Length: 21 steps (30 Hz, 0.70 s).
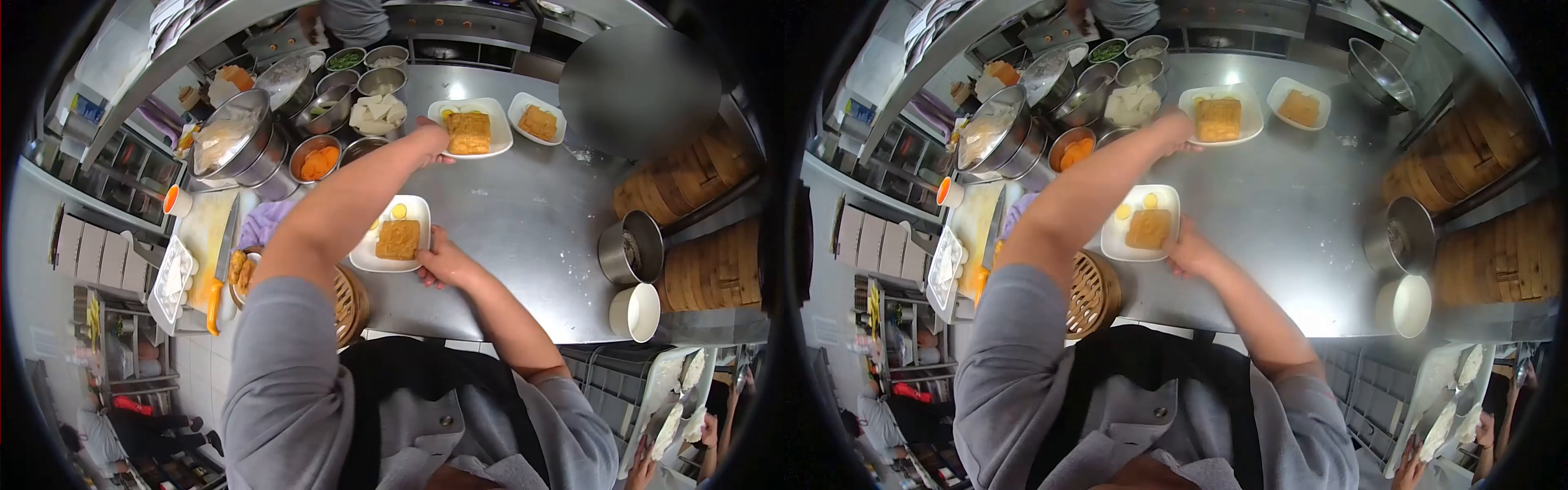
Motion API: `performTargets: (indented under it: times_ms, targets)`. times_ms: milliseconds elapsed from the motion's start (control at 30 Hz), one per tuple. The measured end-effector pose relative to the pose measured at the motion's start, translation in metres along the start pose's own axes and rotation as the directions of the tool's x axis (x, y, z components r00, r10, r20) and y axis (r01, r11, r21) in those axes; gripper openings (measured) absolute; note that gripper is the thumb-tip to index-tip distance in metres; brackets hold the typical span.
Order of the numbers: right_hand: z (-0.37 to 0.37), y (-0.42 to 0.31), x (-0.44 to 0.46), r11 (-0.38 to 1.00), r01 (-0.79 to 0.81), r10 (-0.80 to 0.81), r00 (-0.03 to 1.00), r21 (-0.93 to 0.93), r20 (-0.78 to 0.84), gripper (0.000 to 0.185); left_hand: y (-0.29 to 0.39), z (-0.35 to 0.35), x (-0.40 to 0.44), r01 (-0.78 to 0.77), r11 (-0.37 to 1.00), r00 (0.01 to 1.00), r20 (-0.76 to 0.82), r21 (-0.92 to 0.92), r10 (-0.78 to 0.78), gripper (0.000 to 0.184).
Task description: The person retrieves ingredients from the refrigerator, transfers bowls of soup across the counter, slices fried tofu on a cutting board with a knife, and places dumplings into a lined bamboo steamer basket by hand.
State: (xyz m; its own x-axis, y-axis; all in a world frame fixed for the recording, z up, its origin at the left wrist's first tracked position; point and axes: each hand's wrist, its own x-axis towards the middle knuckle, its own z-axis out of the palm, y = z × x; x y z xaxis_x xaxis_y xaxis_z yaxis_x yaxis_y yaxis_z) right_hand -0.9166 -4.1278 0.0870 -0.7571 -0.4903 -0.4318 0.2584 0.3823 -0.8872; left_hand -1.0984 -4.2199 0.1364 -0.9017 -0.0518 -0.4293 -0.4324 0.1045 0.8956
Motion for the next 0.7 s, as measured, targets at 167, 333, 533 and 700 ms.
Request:
performTargets:
  times_ms: [167,333,533,700]
  targets:
    - [0.019,0.017,0.008,0.994,-0.057,0.063,0.996,0.091,-0.059,0.049,-0.014,0.023,0.102,0.007,1.000,0.996,-0.092,-0.029,-0.010,0.056]
    - [0.024,0.029,0.016,0.972,0.009,0.021,0.992,0.235,-0.127,0.031,-0.020,0.014,0.123,-0.050,0.999,0.997,-0.058,-0.013,0.049,0.050]
    - [-0.040,0.046,0.029,0.991,-0.103,0.115,0.979,0.079,-0.166,0.018,0.044,-0.035,0.062,-0.540,-0.297,0.691,0.616,0.788,0.377,0.039]
    - [-0.146,0.074,0.056,0.995,-0.096,0.084,0.961,-0.032,-0.263,0.024,0.051,-0.108,-0.100,-0.305,0.944,0.849,0.484,0.124,0.210,0.050]
